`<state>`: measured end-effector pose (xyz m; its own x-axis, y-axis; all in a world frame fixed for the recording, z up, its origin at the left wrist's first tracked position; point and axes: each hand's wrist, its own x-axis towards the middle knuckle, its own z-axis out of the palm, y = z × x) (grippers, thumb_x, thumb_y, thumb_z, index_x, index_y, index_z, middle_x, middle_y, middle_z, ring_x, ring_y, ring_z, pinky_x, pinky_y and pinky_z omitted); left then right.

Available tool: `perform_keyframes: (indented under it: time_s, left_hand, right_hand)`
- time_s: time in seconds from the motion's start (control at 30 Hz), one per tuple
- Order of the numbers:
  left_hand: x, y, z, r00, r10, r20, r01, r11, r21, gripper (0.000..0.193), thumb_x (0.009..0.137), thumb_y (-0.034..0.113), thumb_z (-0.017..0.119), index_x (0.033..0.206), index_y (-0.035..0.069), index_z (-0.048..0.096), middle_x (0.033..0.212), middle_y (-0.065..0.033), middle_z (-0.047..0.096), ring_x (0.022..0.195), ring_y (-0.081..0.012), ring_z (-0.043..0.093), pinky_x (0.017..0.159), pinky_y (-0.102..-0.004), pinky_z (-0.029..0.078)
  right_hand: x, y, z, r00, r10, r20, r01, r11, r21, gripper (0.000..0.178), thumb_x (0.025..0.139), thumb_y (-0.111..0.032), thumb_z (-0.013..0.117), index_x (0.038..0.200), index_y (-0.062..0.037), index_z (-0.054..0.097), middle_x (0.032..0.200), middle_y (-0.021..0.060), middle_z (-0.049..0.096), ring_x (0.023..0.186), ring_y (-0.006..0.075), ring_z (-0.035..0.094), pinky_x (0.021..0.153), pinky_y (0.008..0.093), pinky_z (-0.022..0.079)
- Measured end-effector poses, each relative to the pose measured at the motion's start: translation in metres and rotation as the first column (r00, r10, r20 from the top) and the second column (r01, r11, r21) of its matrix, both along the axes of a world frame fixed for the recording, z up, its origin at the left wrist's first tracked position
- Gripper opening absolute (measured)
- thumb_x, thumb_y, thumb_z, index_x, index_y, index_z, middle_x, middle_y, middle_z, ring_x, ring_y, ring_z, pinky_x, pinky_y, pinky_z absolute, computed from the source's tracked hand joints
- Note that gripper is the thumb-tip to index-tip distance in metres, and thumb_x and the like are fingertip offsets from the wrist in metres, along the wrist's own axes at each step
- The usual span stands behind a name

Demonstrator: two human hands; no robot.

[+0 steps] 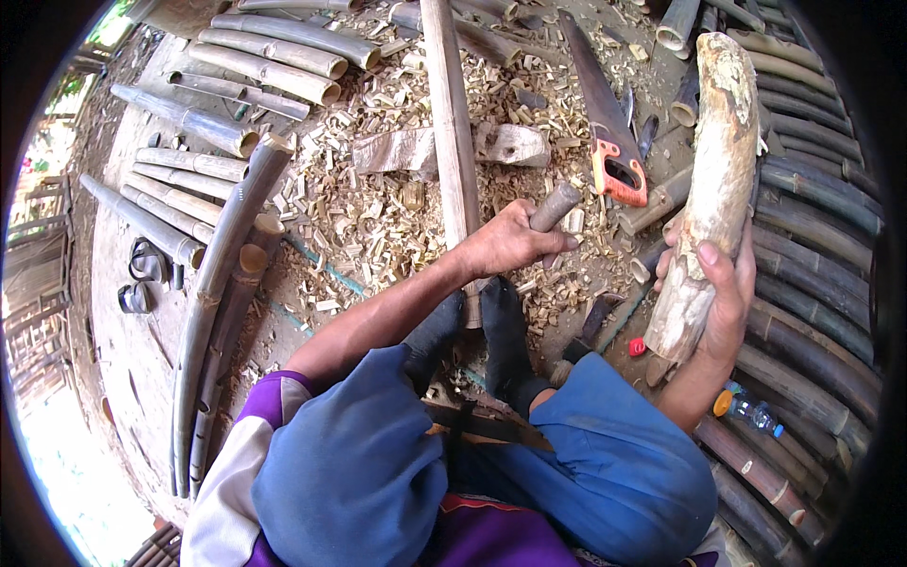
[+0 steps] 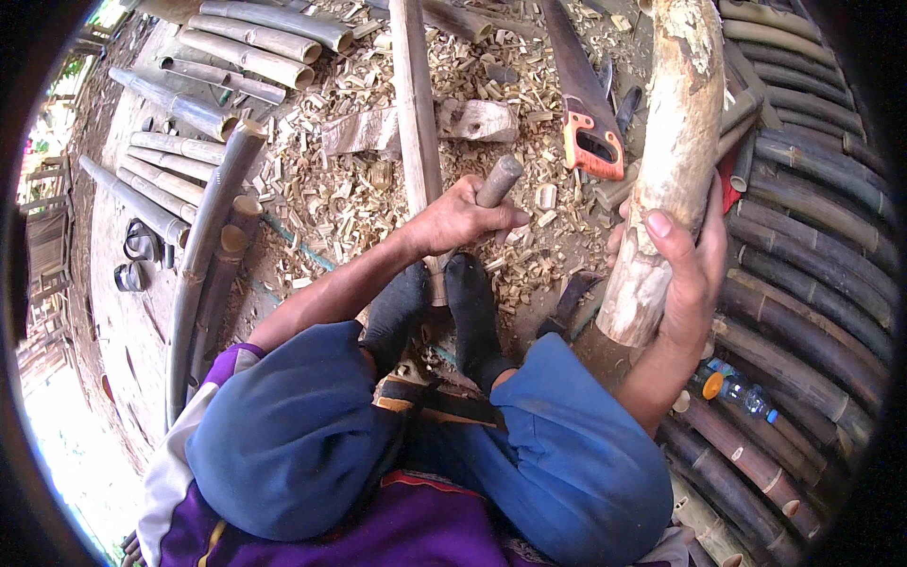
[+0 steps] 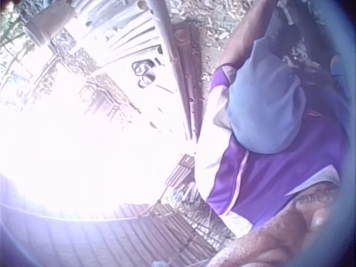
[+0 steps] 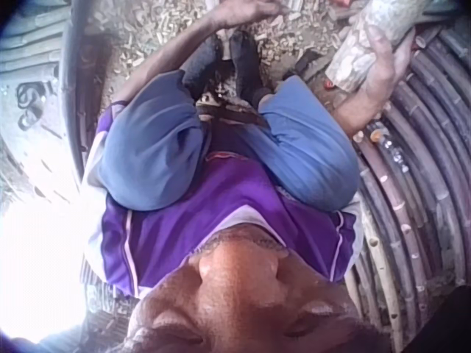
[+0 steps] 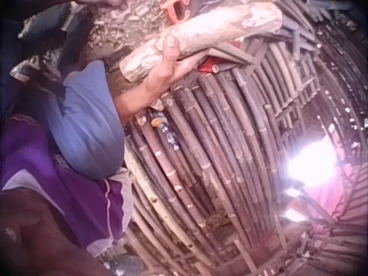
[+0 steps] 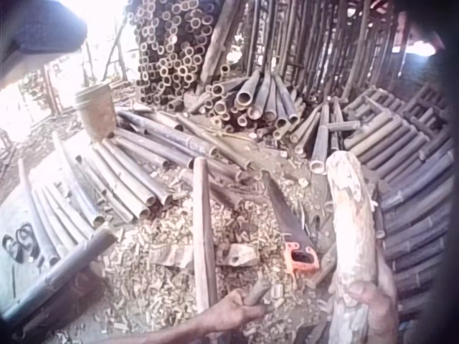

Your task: The person splits a long bamboo pole in half using a metal wedge and a wooden mallet. They repeatedly strike the wedge to drive it through the bamboo, then use a knife to refine the split and separate the halves.

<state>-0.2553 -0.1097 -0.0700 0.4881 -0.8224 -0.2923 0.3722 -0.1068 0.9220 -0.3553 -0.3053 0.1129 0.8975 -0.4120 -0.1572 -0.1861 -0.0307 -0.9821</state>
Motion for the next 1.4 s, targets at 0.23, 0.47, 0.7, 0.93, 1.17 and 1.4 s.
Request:
perform_keyframes:
  time_s: [0.23,0.47,0.7,0.93,1.17,1.4]
  left_hand:
    - [-0.005,0.000,0.003,0.996,0.007,0.084,-0.009,1.000,0.025,0.029,0.095,0.026,0.076,0.080,0.001,0.073,0.063,0.0039,0.057,0.058,-0.0056,0.048,0.053,-0.0298,0.038]
    - [-0.005,0.014,-0.012,0.997,0.062,0.038,-0.060,0.996,-0.061,0.030,0.097,0.026,0.072,0.080,0.001,0.073,0.062,0.0005,0.058,0.057,-0.0077,0.050,0.053,-0.0305,0.040]
    - [-0.003,0.008,-0.001,0.997,0.051,0.054,-0.053,0.998,0.023,0.040,0.096,0.031,0.075,0.070,0.002,0.066,0.058,0.0009,0.054,0.055,-0.0085,0.047,0.052,-0.0313,0.038]
    - [-0.003,0.008,-0.009,0.993,0.072,0.090,-0.079,0.995,0.067,0.038,0.096,0.029,0.074,0.071,0.002,0.066,0.058,0.0004,0.055,0.055,-0.0097,0.049,0.053,-0.0330,0.041]
    - [0.010,-0.030,-0.020,0.979,0.129,0.159,-0.193,0.835,0.515,0.041,0.092,0.029,0.070,0.090,-0.012,0.070,0.083,-0.0296,0.072,0.079,-0.0364,0.075,0.078,-0.0477,0.060]
    - [0.017,-0.045,-0.073,0.872,0.262,0.414,-0.477,0.644,0.598,0.039,0.089,0.024,0.069,0.094,-0.015,0.071,0.092,-0.0313,0.073,0.092,-0.0394,0.076,0.086,-0.0482,0.061]
  right_hand:
    - [0.002,-0.026,0.053,0.967,-0.037,0.254,0.101,0.964,-0.245,0.049,0.095,-0.027,0.064,0.130,0.0048,0.052,0.109,0.0181,0.066,0.081,0.0210,0.068,0.070,0.0328,0.059]
    - [0.016,-0.024,-0.029,0.788,0.418,-0.452,-0.608,0.644,-0.465,0.093,0.070,-0.017,0.083,0.149,0.0059,0.042,0.132,0.0214,0.064,0.126,0.0303,0.061,0.114,0.0385,0.042]
    - [0.020,-0.056,0.045,0.992,-0.013,0.126,0.042,0.971,-0.234,0.063,0.084,-0.021,0.073,0.137,0.0018,0.049,0.112,0.0142,0.064,0.092,0.0185,0.068,0.080,0.0348,0.059]
    - [0.009,-0.023,-0.051,0.844,0.449,-0.294,-0.537,0.718,-0.443,0.082,0.079,-0.020,0.077,0.149,0.0063,0.043,0.134,0.0173,0.060,0.119,0.0223,0.062,0.102,0.0338,0.050]
    - [0.002,-0.032,-0.059,0.959,0.194,-0.205,-0.221,0.967,-0.123,0.080,0.079,-0.014,0.076,0.150,0.0047,0.042,0.130,0.0121,0.061,0.116,0.0188,0.059,0.102,0.0321,0.047]
    - [-0.018,-0.012,-0.091,0.970,0.080,-0.229,-0.055,0.992,0.113,0.074,0.081,-0.009,0.074,0.148,0.0025,0.044,0.115,0.0097,0.065,0.091,0.0157,0.064,0.082,0.0308,0.055]
